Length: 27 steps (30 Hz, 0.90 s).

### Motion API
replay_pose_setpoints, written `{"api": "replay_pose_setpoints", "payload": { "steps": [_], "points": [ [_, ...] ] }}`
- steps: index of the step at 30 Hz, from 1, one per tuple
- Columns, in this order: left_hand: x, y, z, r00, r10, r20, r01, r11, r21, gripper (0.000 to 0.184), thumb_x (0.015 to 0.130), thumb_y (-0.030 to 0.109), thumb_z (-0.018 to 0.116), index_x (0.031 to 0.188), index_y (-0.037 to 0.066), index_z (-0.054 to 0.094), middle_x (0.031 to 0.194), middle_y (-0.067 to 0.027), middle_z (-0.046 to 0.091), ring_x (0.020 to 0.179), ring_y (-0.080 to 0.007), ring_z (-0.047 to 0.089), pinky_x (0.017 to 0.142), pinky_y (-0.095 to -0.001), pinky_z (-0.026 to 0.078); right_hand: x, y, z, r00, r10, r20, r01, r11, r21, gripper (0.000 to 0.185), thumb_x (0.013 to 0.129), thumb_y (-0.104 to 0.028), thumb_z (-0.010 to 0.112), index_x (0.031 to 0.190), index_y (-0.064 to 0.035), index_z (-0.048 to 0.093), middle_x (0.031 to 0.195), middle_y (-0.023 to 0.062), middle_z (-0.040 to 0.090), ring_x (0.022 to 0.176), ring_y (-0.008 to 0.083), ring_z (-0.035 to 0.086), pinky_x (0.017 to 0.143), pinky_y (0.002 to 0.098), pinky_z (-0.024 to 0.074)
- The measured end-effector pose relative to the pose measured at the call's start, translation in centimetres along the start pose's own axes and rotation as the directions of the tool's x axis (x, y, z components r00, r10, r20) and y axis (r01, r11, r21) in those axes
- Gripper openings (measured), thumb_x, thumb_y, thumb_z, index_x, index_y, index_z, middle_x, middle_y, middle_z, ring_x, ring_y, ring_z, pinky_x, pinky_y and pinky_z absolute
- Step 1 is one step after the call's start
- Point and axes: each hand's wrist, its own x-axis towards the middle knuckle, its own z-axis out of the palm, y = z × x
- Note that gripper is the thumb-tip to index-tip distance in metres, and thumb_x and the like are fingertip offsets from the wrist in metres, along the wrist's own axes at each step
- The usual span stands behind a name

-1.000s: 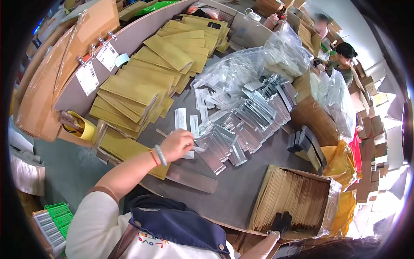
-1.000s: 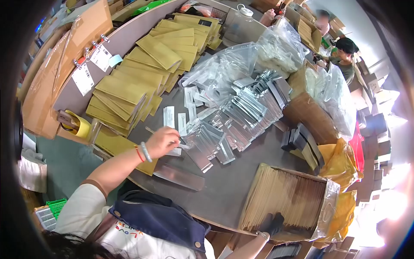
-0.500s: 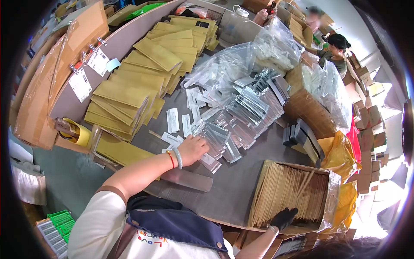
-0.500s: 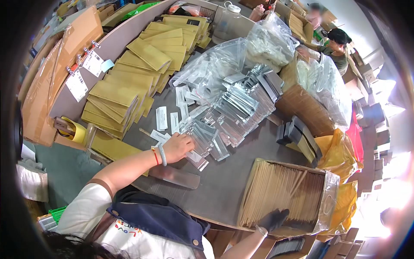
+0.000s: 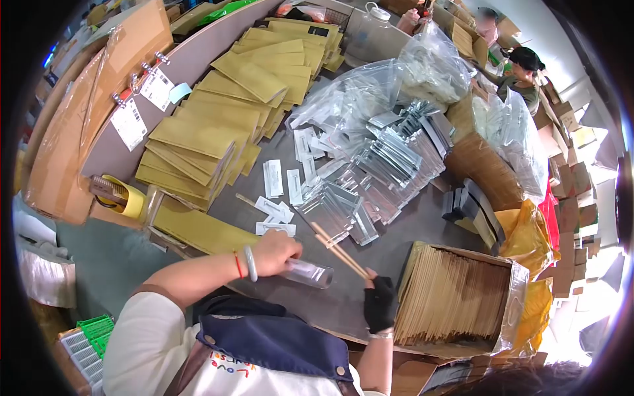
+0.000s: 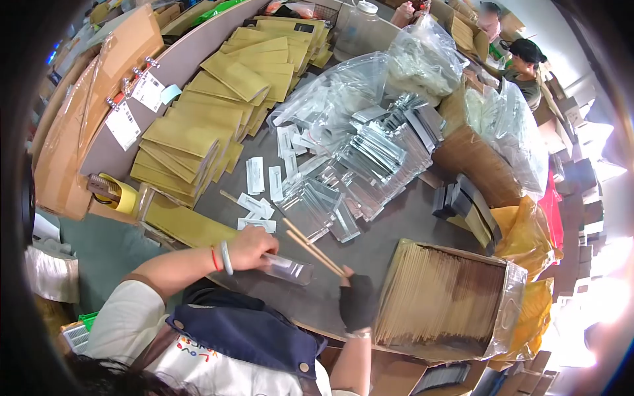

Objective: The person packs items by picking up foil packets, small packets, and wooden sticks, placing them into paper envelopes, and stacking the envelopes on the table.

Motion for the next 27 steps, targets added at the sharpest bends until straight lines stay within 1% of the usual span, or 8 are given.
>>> {"api": "replay_pose_setpoints", "payload": {
  "steps": [4,6,14,17,22,24,26,27],
  "points": [
    [-4.9,-1.7,0.8,0.913,0.018,-0.407,-0.017,1.000,0.007,0.051,0.058,0.025,0.085,0.104,0.012,0.066,0.107,-0.0056,0.062,0.106,-0.0295,0.055,0.092,-0.0460,0.040,-0.1,-0.4,2.9,0.990,-0.081,0.115,0.063,0.987,0.148,0.022,0.086,-0.011,0.065,0.108,-0.0110,0.070,0.079,0.0115,0.061,0.076,0.0277,0.062,0.065,0.0354,0.0483],
    [-7.4,-2.7,-0.7,0.885,-0.001,-0.466,0.051,0.994,0.095,0.066,0.051,0.030,0.088,0.110,0.011,0.066,0.116,-0.0074,0.057,0.110,-0.0322,0.049,0.095,-0.0470,0.039,-0.3,-0.2,3.3,0.940,-0.086,0.329,0.125,0.987,-0.101,0.024,0.085,-0.013,0.066,0.108,-0.0126,0.070,0.080,0.0126,0.062,0.078,0.0299,0.062,0.068,0.0377,0.0492],
    [-6.3,-0.9,0.3,0.933,0.095,-0.347,-0.003,0.966,0.257,0.077,0.052,0.034,0.086,0.120,0.009,0.060,0.119,-0.0070,0.054,0.112,-0.0308,0.047,0.098,-0.0485,0.036,0.5,-0.6,8.7,0.922,-0.353,0.162,0.340,0.935,0.102,0.026,0.081,-0.010,0.067,0.106,-0.0135,0.067,0.093,0.0112,0.065,0.086,0.0310,0.062,0.076,0.0403,0.0503],
    [-6.1,-1.2,0.7,0.945,0.094,-0.314,-0.021,0.973,0.229,0.077,0.054,0.030,0.085,0.122,0.008,0.058,0.121,-0.0072,0.053,0.112,-0.0303,0.048,0.097,-0.0463,0.037,-0.8,1.1,9.0,0.995,0.020,0.096,-0.035,0.988,0.149,0.021,0.080,-0.009,0.069,0.101,-0.0067,0.067,0.091,0.0128,0.065,0.084,0.0328,0.063,0.075,0.0394,0.0509],
    [-4.4,-0.7,1.4,0.953,0.092,-0.287,-0.034,0.979,0.203,0.074,0.056,0.025,0.084,0.123,0.012,0.058,0.122,-0.0074,0.053,0.113,-0.0302,0.048,0.095,-0.0436,0.039,0.3,-7.9,12.9,0.962,-0.193,0.192,0.043,0.805,0.591,0.035,0.082,-0.017,0.073,0.112,-0.0049,0.061,0.090,0.0129,0.066,0.081,0.0299,0.066,0.073,0.0378,0.0520],
    [-4.4,-0.6,0.5,0.949,0.153,-0.275,-0.064,0.950,0.306,0.076,0.054,0.025,0.084,0.125,0.019,0.058,0.122,-0.0071,0.054,0.112,-0.0303,0.049,0.094,-0.0438,0.039,1.1,-7.2,12.2,0.967,-0.197,0.159,0.071,0.816,0.574,0.049,0.075,-0.026,0.077,0.117,-0.0075,0.058,0.097,0.0144,0.063,0.084,0.0324,0.064,0.072,0.0399,0.0506],
    [-4.3,-0.8,0.7,0.937,0.209,-0.281,-0.087,0.916,0.391,0.057,0.058,0.023,0.080,0.112,0.023,0.065,0.113,-0.0073,0.057,0.106,-0.0296,0.051,0.088,-0.0430,0.041,2.3,-7.3,8.5,0.874,-0.477,0.092,0.484,0.870,-0.093,0.064,0.068,-0.042,0.079,0.120,-0.0093,0.058,0.098,0.0126,0.062,0.087,0.0285,0.063,0.073,0.0403,0.0471],
    [-4.2,-0.5,0.2,0.971,0.200,-0.128,-0.132,0.902,0.411,0.043,0.061,0.021,0.076,0.102,0.021,0.066,0.107,-0.0069,0.056,0.102,-0.0289,0.052,0.085,-0.0421,0.041,2.3,-6.7,8.8,0.864,-0.480,0.150,0.497,0.861,-0.111,0.068,0.062,-0.049,0.078,0.115,-0.0116,0.059,0.098,0.0102,0.061,0.093,0.0269,0.061,0.077,0.0406,0.0425]
  ]
}}
